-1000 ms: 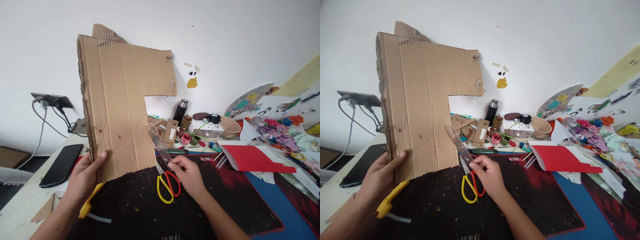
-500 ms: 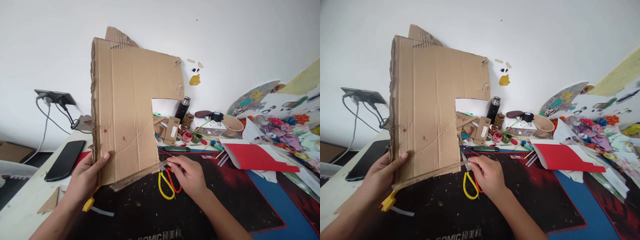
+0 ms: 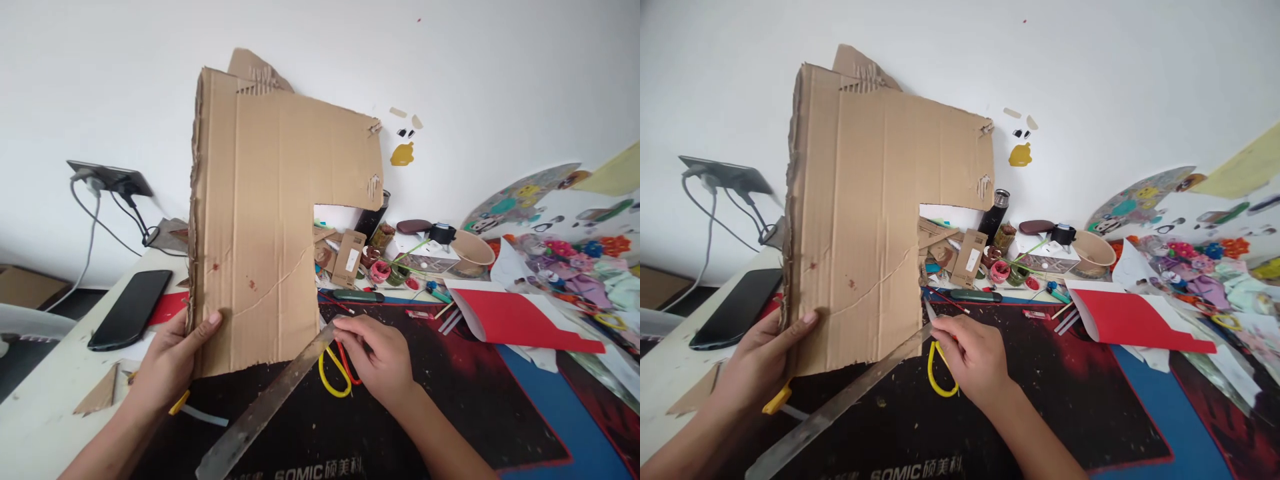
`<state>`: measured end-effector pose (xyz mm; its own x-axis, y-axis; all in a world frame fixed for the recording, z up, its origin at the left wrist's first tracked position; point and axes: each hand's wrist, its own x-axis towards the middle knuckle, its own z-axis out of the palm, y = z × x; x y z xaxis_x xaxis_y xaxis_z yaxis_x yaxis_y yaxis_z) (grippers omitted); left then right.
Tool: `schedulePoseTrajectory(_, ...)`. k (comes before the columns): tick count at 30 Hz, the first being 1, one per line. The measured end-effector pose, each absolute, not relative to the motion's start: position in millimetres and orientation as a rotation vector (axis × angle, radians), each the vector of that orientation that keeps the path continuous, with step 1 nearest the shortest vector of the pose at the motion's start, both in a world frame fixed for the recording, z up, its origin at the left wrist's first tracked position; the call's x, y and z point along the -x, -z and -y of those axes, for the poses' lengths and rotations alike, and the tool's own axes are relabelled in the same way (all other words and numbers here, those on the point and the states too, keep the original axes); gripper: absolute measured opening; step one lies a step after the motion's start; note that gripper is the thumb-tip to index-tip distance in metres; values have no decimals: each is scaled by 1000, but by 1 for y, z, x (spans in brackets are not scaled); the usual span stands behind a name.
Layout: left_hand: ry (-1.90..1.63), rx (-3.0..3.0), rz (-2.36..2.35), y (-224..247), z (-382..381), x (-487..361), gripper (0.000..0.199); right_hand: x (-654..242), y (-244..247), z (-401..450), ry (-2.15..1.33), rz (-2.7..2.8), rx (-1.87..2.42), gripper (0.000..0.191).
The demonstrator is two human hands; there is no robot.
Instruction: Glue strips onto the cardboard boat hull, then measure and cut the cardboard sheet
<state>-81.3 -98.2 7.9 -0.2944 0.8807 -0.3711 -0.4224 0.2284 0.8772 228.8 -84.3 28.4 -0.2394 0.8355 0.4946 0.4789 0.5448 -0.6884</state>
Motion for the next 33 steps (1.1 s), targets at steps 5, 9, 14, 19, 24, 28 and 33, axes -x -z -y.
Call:
schedulePoseTrajectory(5,-1321,-492,-1319,0,101,79,62,-220,-24,88,-881,1592,1176,15)
schedulePoseTrajectory(9,-1312,-507,-1303,4,102,77,63,-211,-12,88,-1283,1168,1173,39)
schedulePoseTrajectory(14,-1312,-506,-1276,9,102,78,61,-201,-2,87,-1549,909,1084,46)
schedulePoseTrajectory(19,-1328,-503,-1263,11,102,77,60,-193,0,89,-1647,850,1035,48)
schedulePoseTrajectory(24,-1331,-506,-1259,8,104,74,62,-191,5,90,-1639,893,1052,52)
schedulePoseTrajectory(28,-1306,-522,-1274,6,106,73,67,-191,6,93,-1601,980,1112,56)
schedulePoseTrajectory(33,-1301,-553,-1299,3,106,67,64,-190,4,96,-1514,1077,1198,61)
